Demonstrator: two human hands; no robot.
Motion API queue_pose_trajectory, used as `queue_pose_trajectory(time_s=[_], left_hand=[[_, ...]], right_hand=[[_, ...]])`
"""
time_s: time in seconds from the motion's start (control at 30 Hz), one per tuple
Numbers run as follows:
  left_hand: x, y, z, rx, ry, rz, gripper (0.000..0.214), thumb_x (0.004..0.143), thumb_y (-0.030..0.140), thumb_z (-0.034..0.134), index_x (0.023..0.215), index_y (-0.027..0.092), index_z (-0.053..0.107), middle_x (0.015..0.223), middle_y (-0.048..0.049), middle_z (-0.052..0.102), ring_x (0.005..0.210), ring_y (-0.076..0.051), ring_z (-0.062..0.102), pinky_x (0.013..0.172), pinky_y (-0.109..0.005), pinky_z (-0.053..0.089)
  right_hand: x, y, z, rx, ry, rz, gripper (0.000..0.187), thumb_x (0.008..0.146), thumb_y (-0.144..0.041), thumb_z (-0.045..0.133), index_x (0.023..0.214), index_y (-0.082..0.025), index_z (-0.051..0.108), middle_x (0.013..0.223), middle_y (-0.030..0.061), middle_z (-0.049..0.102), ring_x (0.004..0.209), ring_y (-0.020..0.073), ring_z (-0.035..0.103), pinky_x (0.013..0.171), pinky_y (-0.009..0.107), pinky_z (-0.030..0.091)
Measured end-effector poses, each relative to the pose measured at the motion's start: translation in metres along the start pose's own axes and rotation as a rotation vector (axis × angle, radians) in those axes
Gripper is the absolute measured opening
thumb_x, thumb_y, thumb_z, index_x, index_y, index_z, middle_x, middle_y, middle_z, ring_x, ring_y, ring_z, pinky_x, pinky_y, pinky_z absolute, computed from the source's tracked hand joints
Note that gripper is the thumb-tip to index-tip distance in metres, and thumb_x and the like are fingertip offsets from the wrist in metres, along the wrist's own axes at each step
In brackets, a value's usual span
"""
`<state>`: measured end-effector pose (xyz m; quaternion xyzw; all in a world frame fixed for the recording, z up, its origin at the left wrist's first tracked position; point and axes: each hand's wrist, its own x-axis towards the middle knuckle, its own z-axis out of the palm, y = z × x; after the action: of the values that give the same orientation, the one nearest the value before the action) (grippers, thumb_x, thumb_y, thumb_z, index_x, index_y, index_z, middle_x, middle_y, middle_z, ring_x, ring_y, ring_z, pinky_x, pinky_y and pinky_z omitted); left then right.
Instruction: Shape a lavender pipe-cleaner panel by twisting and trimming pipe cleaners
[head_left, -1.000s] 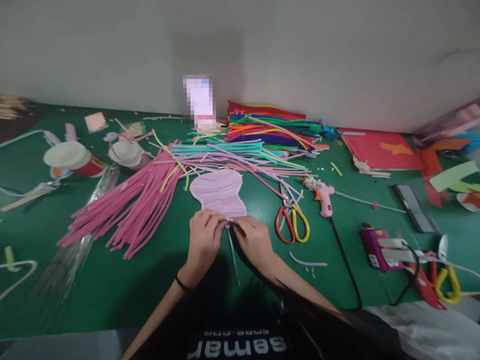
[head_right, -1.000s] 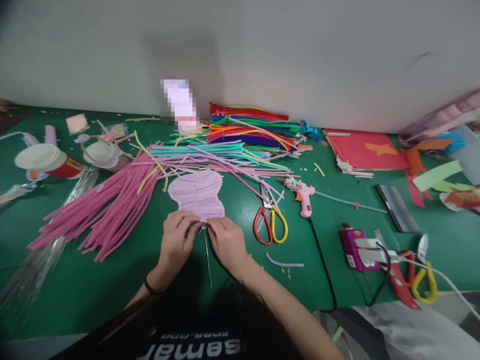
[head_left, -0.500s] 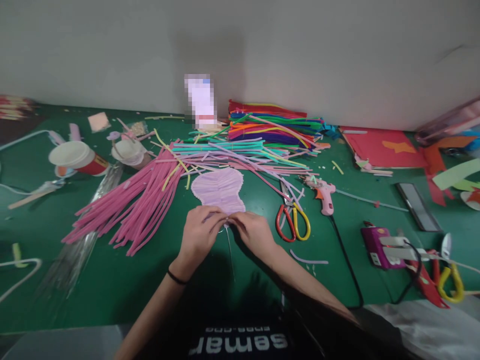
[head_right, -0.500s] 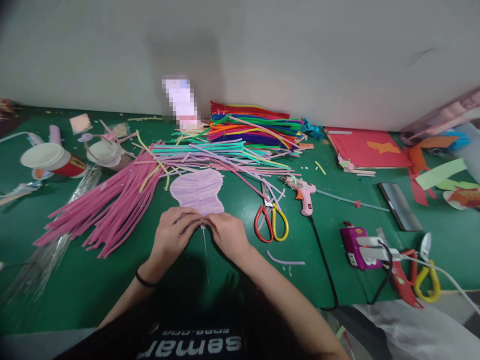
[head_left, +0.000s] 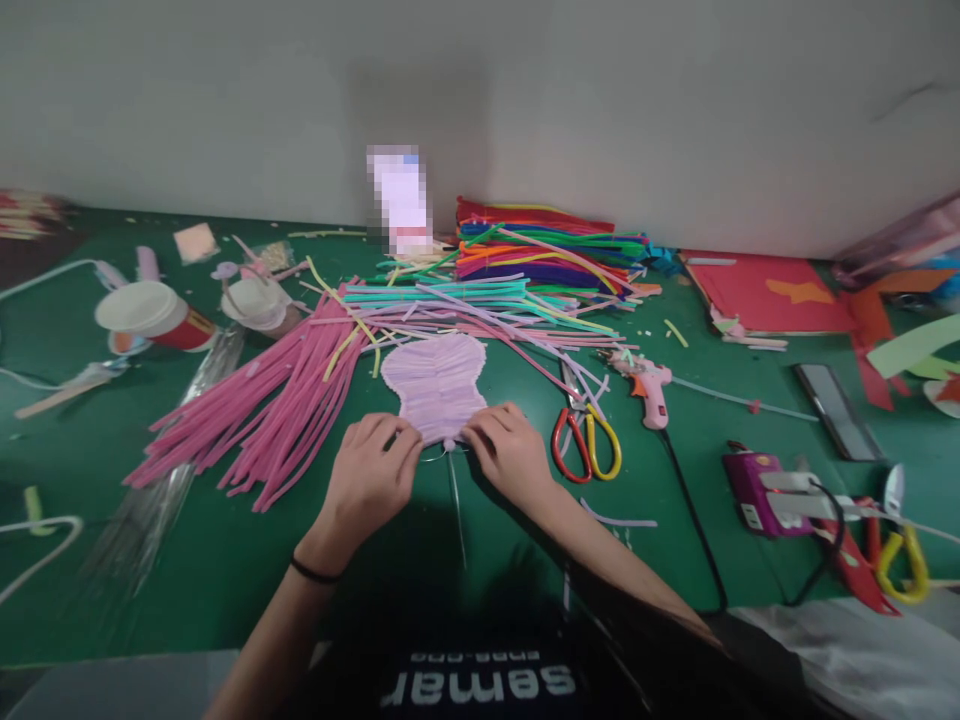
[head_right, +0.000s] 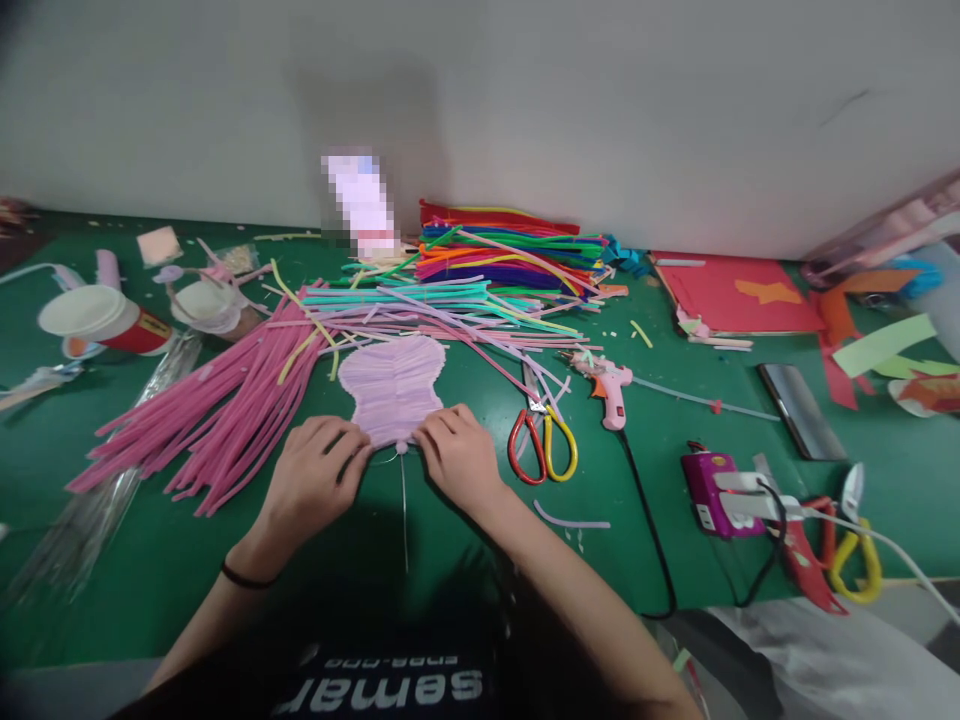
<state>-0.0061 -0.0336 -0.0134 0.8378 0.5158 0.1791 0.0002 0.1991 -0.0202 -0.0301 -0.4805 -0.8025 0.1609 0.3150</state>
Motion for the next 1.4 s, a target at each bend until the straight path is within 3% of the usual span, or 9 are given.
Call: queue_pose_trajectory(time_s=[0.37,0.5,0.67,0.83,0.93,1.03,1.17,1.3,1.4], left_hand=[[-0.019,0.006,-0.002,-0.077,0.064,-0.128,0.007,0.088,0.019,0.051,0.084,0.02,0.057,0.089,-0.008,0.063,0.084,-0.024,0.055,0.077,-0.039,0.044],[-0.027,0.015,-0.003,-0.251,0.116,-0.282,0.009,0.091,0.023,0.051,0.085,0.02,0.057,0.086,-0.0061,0.062,0.083,-0.021,0.058,0.079,-0.036,0.047],[-0.03,0.029,-0.001,-0.724,0.075,-0.734,0.018,0.09,0.037,0.052,0.092,0.019,0.054,0.087,-0.0037,0.063,0.07,-0.016,0.064,0.059,-0.027,0.054],[-0.01,0.035,0.003,-1.389,0.254,-1.105,0.043,0.085,0.028,0.061,0.121,0.02,0.039,0.098,-0.0068,0.066,0.091,-0.019,0.069,0.081,-0.039,0.059],[0.005,0.038,0.008,-1.659,0.234,-1.221,0.066,0.078,0.016,0.068,0.13,0.024,0.029,0.092,-0.0042,0.068,0.081,-0.019,0.071,0.082,-0.042,0.059],[0.015,0.042,0.013,-1.698,0.233,-1.238,0.075,0.066,0.009,0.077,0.127,0.025,0.035,0.094,-0.0033,0.069,0.073,-0.017,0.071,0.075,-0.037,0.06],[0.018,0.045,0.013,-1.707,0.202,-1.131,0.051,0.064,0.016,0.08,0.109,0.017,0.056,0.096,-0.0048,0.069,0.076,-0.016,0.07,0.07,-0.029,0.061],[0.017,0.047,0.006,-1.71,0.307,-1.074,0.048,0.064,0.019,0.081,0.107,0.018,0.06,0.096,-0.0032,0.069,0.076,-0.015,0.069,0.07,-0.026,0.06],[0.019,0.048,0.002,-1.732,0.378,-1.032,0.052,0.063,0.017,0.081,0.11,0.022,0.06,0.1,-0.0023,0.069,0.084,-0.016,0.069,0.072,-0.027,0.06]], right_hand=[[-0.01,-0.004,-0.005,0.011,0.059,0.034,0.012,0.092,-0.018,0.051,0.087,-0.02,0.062,0.089,0.0075,0.065,0.087,0.0227,0.053,0.081,0.038,0.047],[-0.014,-0.01,-0.005,0.082,0.047,0.132,0.013,0.094,-0.023,0.05,0.089,-0.021,0.062,0.091,0.0069,0.064,0.089,0.0214,0.057,0.083,0.036,0.049],[-0.022,-0.017,0.001,0.241,0.081,0.311,0.01,0.093,-0.024,0.051,0.09,-0.02,0.06,0.101,0.0086,0.059,0.092,0.0185,0.06,0.072,0.028,0.054],[-0.021,-0.019,0.001,0.3,0.128,0.299,0.007,0.089,-0.022,0.055,0.086,-0.02,0.061,0.102,0.0081,0.059,0.095,0.0179,0.062,0.076,0.028,0.056],[-0.017,-0.02,-0.006,0.31,0.11,0.252,0.006,0.087,-0.02,0.058,0.087,-0.021,0.064,0.106,0.0074,0.059,0.095,0.0182,0.062,0.08,0.031,0.054],[-0.016,-0.023,-0.014,0.321,0.111,0.232,0.008,0.086,-0.02,0.059,0.087,-0.022,0.066,0.108,0.0073,0.058,0.095,0.0191,0.062,0.083,0.033,0.053],[-0.02,-0.029,-0.019,0.377,0.17,0.298,0.007,0.085,-0.022,0.061,0.088,-0.022,0.067,0.117,0.009,0.053,0.098,0.0197,0.06,0.084,0.035,0.053],[-0.022,-0.035,-0.021,0.761,0.294,0.622,0.025,0.08,-0.032,0.068,0.101,-0.023,0.058,0.117,0.0079,0.054,0.096,0.0182,0.061,0.074,0.031,0.056],[-0.017,-0.035,-0.021,1.159,0.163,0.876,0.034,0.08,-0.046,0.066,0.101,-0.021,0.056,0.092,0.0039,0.063,0.072,0.0138,0.064,0.055,0.024,0.053]])
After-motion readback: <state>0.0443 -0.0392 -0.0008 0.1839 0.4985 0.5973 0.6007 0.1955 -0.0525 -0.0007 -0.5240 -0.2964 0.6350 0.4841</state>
